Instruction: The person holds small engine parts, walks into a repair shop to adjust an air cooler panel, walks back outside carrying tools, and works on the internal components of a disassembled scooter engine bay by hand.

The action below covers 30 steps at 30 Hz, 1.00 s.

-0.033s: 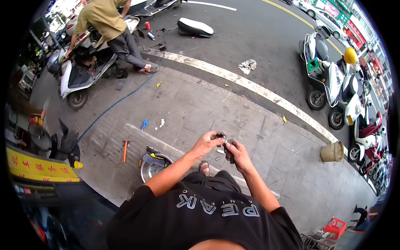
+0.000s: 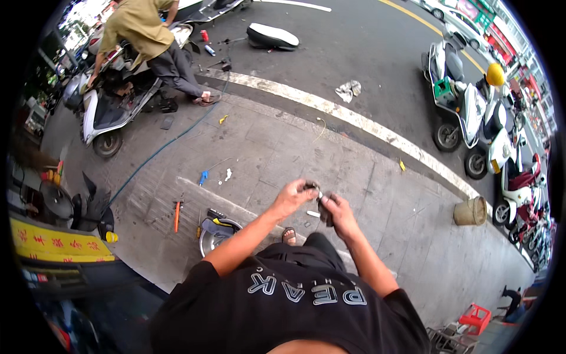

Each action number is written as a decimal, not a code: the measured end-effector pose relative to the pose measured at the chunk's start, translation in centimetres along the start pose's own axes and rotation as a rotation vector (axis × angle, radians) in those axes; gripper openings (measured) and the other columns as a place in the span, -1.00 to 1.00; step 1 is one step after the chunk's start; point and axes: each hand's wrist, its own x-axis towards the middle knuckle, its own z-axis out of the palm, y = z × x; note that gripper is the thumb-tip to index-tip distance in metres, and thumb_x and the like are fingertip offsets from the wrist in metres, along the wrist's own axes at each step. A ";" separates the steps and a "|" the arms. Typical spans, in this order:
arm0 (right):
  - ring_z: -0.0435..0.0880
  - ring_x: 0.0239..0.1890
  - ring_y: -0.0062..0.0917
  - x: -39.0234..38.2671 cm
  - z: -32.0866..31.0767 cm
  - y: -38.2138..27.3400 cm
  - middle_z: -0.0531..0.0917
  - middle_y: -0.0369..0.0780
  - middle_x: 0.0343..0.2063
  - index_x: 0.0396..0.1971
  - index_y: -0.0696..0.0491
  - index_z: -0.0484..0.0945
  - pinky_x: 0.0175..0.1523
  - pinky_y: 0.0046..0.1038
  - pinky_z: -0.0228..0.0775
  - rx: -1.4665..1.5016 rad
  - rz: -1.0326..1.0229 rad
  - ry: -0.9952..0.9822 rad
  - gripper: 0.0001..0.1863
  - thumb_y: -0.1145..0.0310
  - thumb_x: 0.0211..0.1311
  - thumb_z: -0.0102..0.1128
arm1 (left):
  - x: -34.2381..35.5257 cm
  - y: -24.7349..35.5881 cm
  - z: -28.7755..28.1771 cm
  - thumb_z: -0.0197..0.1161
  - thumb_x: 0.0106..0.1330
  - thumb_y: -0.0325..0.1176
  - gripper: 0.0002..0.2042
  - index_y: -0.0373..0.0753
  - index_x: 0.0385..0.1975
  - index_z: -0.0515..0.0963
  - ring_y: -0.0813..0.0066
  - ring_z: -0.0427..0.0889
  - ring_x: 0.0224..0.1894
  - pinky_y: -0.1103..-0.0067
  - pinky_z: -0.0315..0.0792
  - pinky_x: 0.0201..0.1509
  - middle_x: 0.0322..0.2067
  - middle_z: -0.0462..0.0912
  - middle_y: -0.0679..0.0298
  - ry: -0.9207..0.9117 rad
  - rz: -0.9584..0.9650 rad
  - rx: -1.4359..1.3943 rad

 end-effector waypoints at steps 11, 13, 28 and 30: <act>0.58 -0.09 -0.18 26.8 -14.2 -2.1 0.55 0.01 -0.24 -0.14 0.27 0.34 0.05 -0.22 0.49 0.812 0.168 0.406 -0.80 0.58 0.24 -0.10 | 23.3 12.7 -9.7 0.37 0.19 -0.33 -0.72 -0.30 -0.19 0.50 0.71 0.50 -0.32 0.73 0.41 -0.22 -0.39 0.55 0.39 0.207 0.174 0.082; 0.59 -0.09 -0.21 32.6 -14.6 -4.2 0.56 0.02 -0.19 -0.15 0.25 0.33 0.06 -0.20 0.50 0.776 0.160 0.347 -0.84 0.51 0.34 -0.12 | 27.9 13.4 -11.9 0.39 0.16 -0.35 -0.75 -0.25 -0.23 0.51 0.64 0.54 -0.31 0.67 0.44 -0.17 -0.38 0.58 0.36 0.250 0.164 0.026; 0.65 -0.40 -0.45 72.0 -11.6 -28.2 0.59 -0.15 -0.33 -0.13 0.17 0.36 -0.17 -0.36 0.63 0.443 0.233 0.086 -0.74 0.26 0.41 -0.04 | 62.0 23.2 -30.2 0.35 0.20 -0.34 -0.75 -0.24 -0.19 0.50 0.60 0.54 -0.31 0.66 0.39 -0.20 -0.35 0.59 0.35 0.440 0.214 -0.161; 0.66 -0.35 -0.40 75.8 -12.1 -29.9 0.59 -0.12 -0.31 -0.11 0.18 0.35 -0.12 -0.33 0.62 0.484 0.220 0.130 -0.75 0.31 0.39 -0.02 | 66.6 24.6 -32.2 0.33 0.22 -0.35 -0.77 -0.24 -0.19 0.50 0.60 0.55 -0.31 0.65 0.40 -0.21 -0.34 0.59 0.34 0.455 0.193 -0.157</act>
